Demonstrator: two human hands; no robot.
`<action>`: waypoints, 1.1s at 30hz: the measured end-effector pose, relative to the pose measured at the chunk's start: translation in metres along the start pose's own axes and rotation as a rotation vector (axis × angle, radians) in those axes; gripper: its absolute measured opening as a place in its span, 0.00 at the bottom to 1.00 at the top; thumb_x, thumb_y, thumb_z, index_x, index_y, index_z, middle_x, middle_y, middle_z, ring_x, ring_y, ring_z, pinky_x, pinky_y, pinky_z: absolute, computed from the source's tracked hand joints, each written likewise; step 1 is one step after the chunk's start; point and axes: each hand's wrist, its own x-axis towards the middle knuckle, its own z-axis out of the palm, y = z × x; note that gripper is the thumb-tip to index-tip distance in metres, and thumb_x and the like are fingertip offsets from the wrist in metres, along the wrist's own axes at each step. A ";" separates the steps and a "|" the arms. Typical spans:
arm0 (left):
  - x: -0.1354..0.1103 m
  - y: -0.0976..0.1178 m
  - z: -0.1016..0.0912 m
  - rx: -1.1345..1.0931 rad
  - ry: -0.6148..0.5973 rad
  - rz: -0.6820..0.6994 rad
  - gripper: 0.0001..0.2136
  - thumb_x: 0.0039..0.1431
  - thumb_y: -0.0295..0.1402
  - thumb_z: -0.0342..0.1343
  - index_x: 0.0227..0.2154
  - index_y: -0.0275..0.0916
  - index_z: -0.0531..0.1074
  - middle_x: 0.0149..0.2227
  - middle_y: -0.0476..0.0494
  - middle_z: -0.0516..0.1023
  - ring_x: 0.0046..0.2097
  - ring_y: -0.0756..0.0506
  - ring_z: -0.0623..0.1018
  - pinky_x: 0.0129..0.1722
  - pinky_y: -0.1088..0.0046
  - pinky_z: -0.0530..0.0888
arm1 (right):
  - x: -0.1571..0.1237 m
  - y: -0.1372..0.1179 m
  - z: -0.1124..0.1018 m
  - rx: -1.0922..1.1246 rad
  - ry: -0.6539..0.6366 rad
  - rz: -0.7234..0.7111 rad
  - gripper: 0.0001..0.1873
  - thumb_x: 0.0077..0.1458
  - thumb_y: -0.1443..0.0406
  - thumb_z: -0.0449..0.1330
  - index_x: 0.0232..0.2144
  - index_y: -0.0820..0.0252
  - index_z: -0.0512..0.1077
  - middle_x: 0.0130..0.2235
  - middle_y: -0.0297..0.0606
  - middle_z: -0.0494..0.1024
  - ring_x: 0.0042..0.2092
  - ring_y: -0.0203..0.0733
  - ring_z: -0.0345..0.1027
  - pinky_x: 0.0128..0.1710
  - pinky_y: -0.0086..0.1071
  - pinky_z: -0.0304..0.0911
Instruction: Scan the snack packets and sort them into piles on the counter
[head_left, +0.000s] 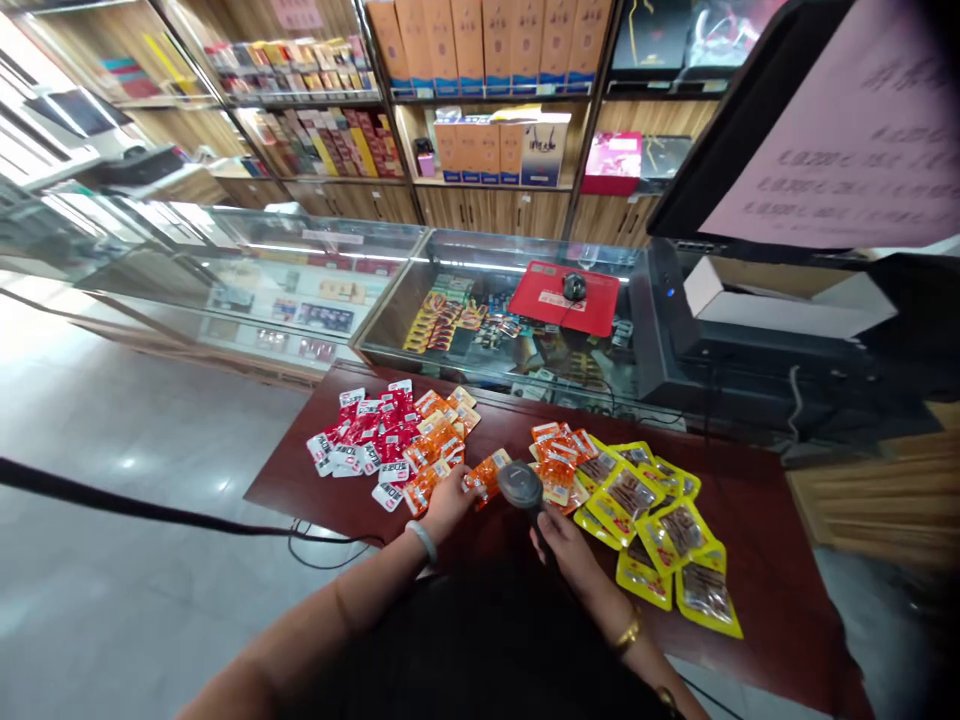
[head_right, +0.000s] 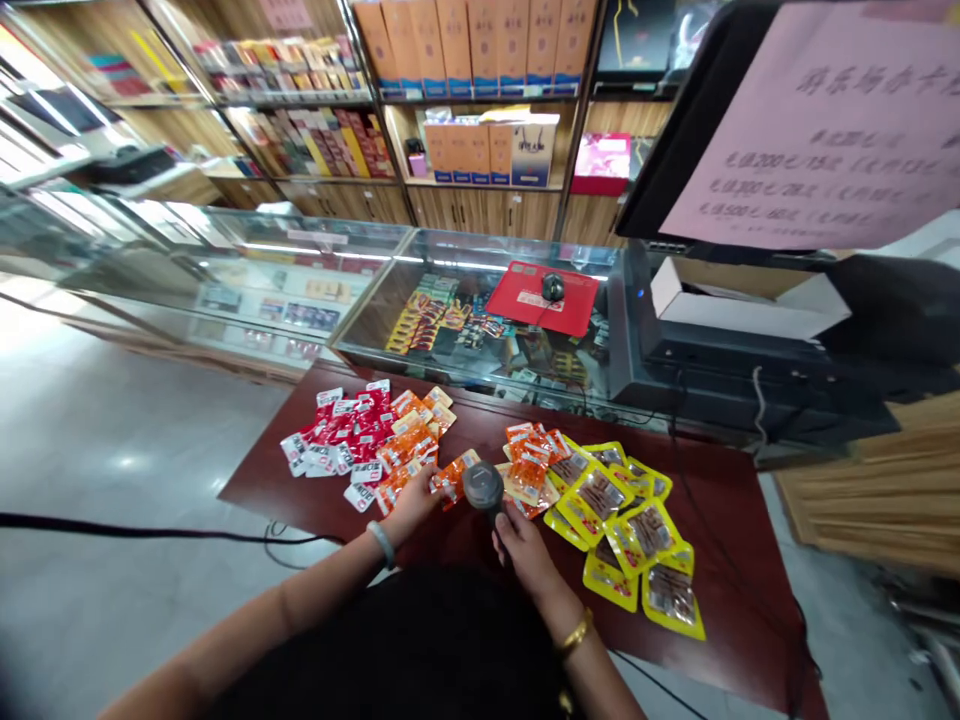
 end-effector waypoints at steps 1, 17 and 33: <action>-0.002 -0.009 -0.006 0.035 0.014 -0.034 0.17 0.53 0.41 0.58 0.44 0.40 0.68 0.36 0.46 0.78 0.37 0.46 0.76 0.37 0.73 0.67 | 0.001 0.003 0.003 -0.014 -0.007 0.018 0.32 0.48 0.41 0.60 0.44 0.59 0.69 0.19 0.25 0.65 0.19 0.32 0.56 0.19 0.26 0.51; 0.016 0.048 0.034 0.426 -0.057 0.480 0.12 0.55 0.41 0.57 0.39 0.42 0.70 0.42 0.43 0.74 0.46 0.43 0.70 0.46 0.67 0.64 | -0.030 0.020 -0.013 0.054 0.193 0.046 0.33 0.50 0.43 0.60 0.49 0.58 0.69 0.22 0.27 0.67 0.21 0.32 0.57 0.19 0.25 0.51; 0.046 0.096 0.086 0.186 -0.272 0.226 0.08 0.55 0.38 0.56 0.31 0.39 0.71 0.31 0.45 0.77 0.32 0.48 0.74 0.34 0.74 0.65 | -0.058 0.027 -0.036 0.157 0.433 0.113 0.40 0.39 0.38 0.63 0.46 0.58 0.68 0.20 0.27 0.67 0.20 0.34 0.58 0.19 0.26 0.52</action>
